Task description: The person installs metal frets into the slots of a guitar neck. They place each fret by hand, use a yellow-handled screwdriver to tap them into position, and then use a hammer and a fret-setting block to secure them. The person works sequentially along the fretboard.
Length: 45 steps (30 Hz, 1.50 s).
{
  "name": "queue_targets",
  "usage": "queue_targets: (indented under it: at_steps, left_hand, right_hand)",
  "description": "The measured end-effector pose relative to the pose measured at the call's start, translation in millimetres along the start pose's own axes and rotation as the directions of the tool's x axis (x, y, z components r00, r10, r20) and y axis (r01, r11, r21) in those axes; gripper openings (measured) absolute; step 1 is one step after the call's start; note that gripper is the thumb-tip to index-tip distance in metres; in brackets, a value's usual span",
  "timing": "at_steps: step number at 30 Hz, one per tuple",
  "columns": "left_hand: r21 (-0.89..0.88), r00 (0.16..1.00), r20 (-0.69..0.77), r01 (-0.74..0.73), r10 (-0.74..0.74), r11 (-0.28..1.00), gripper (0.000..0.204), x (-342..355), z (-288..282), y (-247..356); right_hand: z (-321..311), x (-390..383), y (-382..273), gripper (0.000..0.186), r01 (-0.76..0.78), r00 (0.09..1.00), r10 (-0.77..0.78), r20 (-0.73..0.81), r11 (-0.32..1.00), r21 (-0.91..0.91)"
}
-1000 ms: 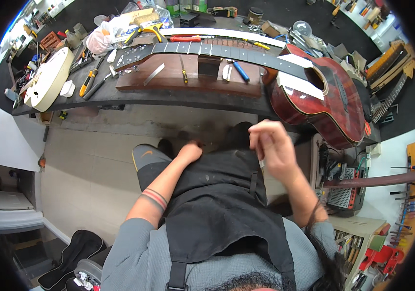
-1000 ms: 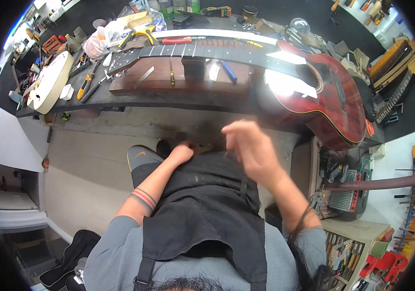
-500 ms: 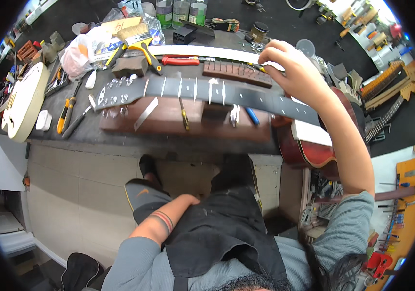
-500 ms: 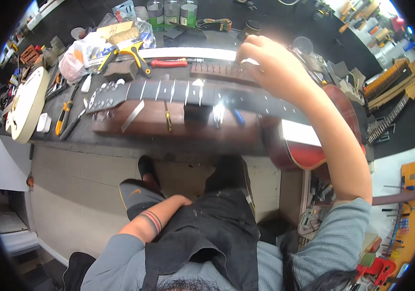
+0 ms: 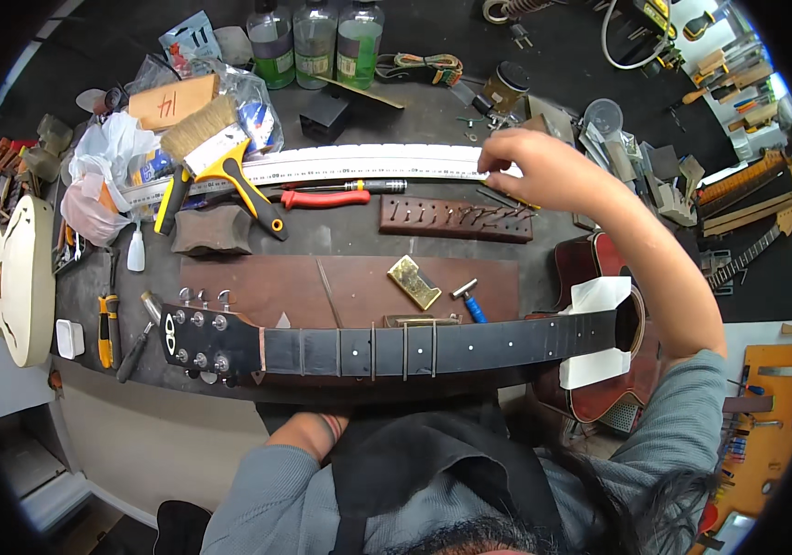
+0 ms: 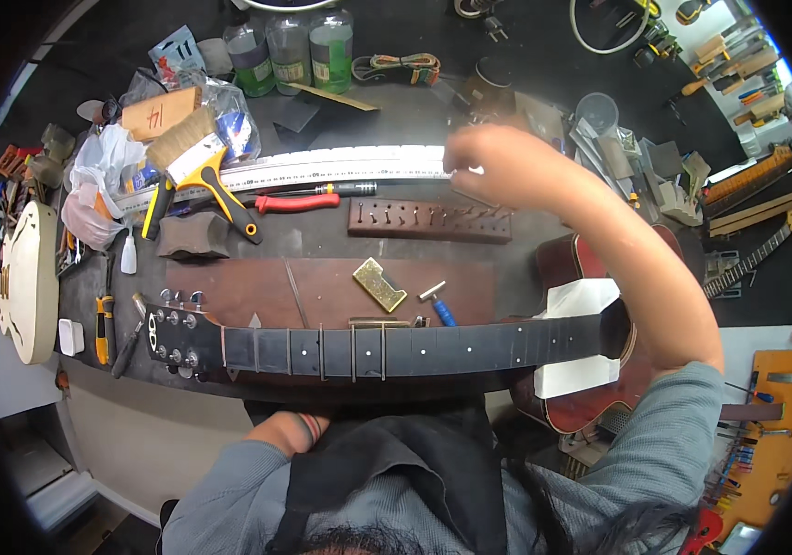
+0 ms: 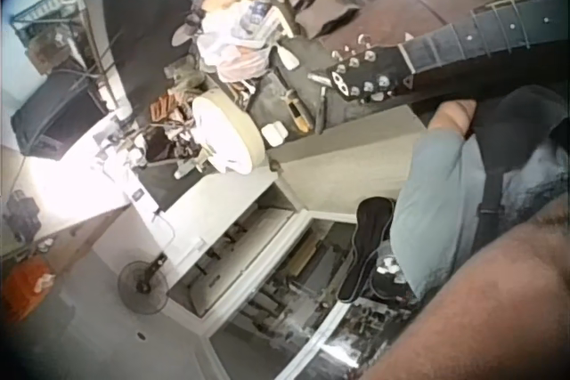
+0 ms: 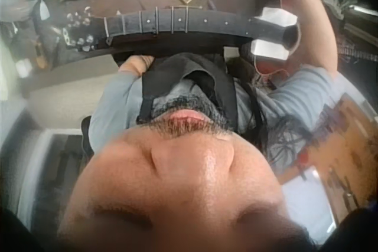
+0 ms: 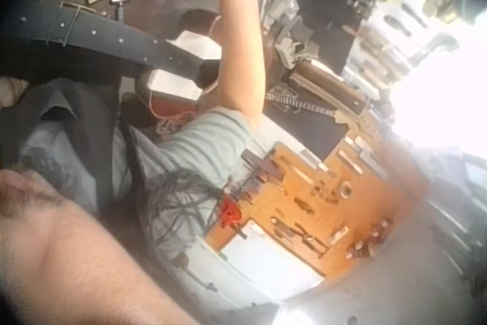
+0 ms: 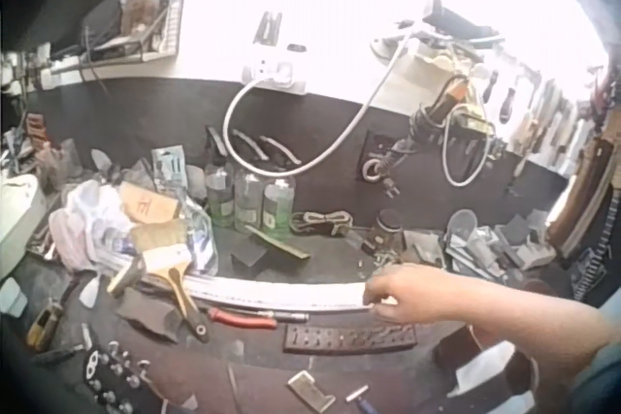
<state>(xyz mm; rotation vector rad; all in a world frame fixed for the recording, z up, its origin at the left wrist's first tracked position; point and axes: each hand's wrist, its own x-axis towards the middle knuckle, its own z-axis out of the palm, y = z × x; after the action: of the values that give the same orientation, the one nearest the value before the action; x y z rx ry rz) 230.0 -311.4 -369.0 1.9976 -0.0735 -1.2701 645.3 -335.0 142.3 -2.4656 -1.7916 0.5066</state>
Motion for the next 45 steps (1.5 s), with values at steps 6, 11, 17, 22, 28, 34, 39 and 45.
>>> queue_targets:
  at_steps: [6, 11, 17, 22, 28, 34, 39, 45]
  left_hand:
    - [0.16, 0.941, -0.338, 0.034, 0.022, 0.987, 0.052, 1, -37, -11]
    - [0.239, 0.811, -0.579, 0.078, 0.078, 0.968, 0.052, -16, -45, -5]
    - [0.143, 0.714, -0.692, -0.011, 0.107, 0.99, 0.052, -70, -34, -8]
    - [-0.177, 0.767, -0.641, -0.185, 0.03, 0.967, 0.053, -171, -40, 48]
    - [-0.11, 0.7, -0.713, -0.155, 0.031, 0.982, 0.048, -228, -19, 67]
    - [-0.108, 0.7, -0.699, -0.308, 0.148, 0.945, 0.035, -319, -53, 151]
    - [-0.118, 0.441, -0.802, -0.778, 0.403, 0.617, 0.022, -360, -78, 220]
    - [-0.551, 0.585, -0.686, -0.806, 0.433, 0.216, 0.021, -354, -81, 279]
  right_hand:
    - [25, -20, 3, 0.017, 0.114, 0.989, -0.122, -0.084, 0.99, -0.087]
    - [47, -27, -6, 0.014, 0.096, 0.987, -0.123, -0.103, 0.966, -0.239]
    - [49, -15, -8, 0.018, 0.124, 0.975, -0.149, -0.167, 0.981, -0.149]
    - [57, -9, -6, 0.018, 0.098, 0.984, -0.121, -0.13, 0.981, -0.167]
    - [48, -17, -8, 0.009, 0.135, 0.94, -0.203, -0.276, 0.96, -0.246]
    - [13, -96, -81, 0.008, 0.257, 0.818, -0.264, -0.51, 0.963, -0.085]
    - [37, -190, -156, 0.006, 0.489, 0.833, -0.33, -0.445, 0.815, 0.311]
    - [96, -233, -180, 0.012, 0.52, 0.849, -0.313, -0.425, 0.63, 0.577]
